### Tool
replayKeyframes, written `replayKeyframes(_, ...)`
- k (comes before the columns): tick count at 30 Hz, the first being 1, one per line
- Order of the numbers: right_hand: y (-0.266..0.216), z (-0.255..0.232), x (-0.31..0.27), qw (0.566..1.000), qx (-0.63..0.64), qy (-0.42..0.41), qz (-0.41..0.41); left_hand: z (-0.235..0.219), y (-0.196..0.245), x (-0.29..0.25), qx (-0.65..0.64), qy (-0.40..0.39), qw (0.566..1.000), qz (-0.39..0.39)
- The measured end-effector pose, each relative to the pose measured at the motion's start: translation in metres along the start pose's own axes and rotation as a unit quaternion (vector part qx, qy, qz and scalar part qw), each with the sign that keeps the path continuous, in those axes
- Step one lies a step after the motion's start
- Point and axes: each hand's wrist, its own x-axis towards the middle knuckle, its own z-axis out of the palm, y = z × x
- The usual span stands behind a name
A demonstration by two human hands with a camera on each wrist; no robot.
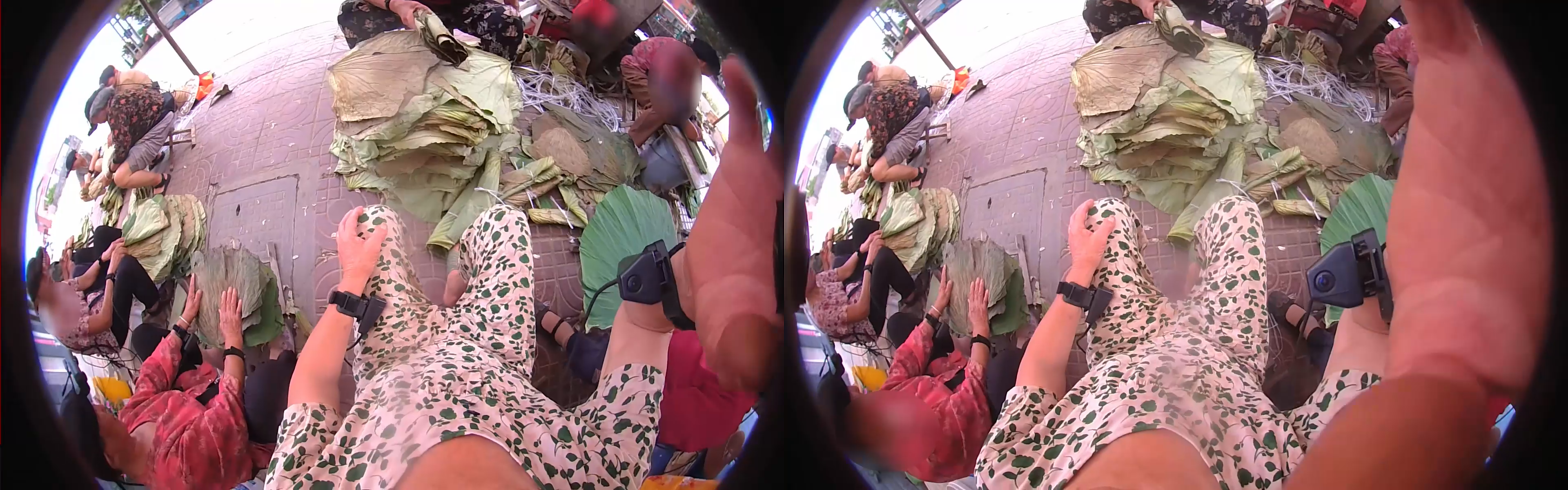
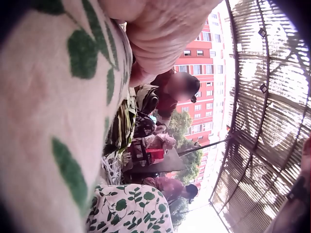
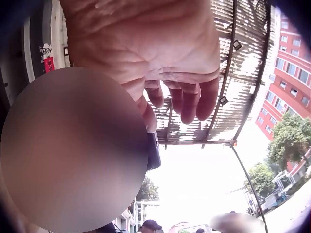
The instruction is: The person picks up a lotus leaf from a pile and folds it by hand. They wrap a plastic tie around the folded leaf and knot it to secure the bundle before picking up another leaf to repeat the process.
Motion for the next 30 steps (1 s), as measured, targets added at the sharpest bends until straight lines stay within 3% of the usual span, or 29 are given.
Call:
replayKeyframes(8, 0.010, 0.027, -0.036, 0.997, 0.040, 0.052, 0.049, 0.003, 0.006, 0.001, -0.018, -0.020, 1.000, -0.003)
replayKeyframes(13, 0.023, 0.027, -0.019, 0.997, 0.034, 0.075, 0.008, 0.004, 0.005, 0.001, -0.010, -0.019, 1.000, -0.006)
replayKeyframes(20, 0.033, -0.041, 0.038, 0.980, -0.067, 0.139, -0.123, 0.003, 0.004, 0.001, -0.008, 0.000, 0.999, 0.037)
replayKeyframes(21, 0.031, -0.054, 0.044, 0.977, -0.082, 0.140, -0.136, 0.001, 0.012, 0.000, -0.027, -0.012, 1.000, 0.003)
replayKeyframes(30, -0.002, -0.122, 0.079, 0.957, -0.112, 0.180, -0.199, 0.004, -0.002, -0.001, -0.013, 0.001, 0.999, 0.035)
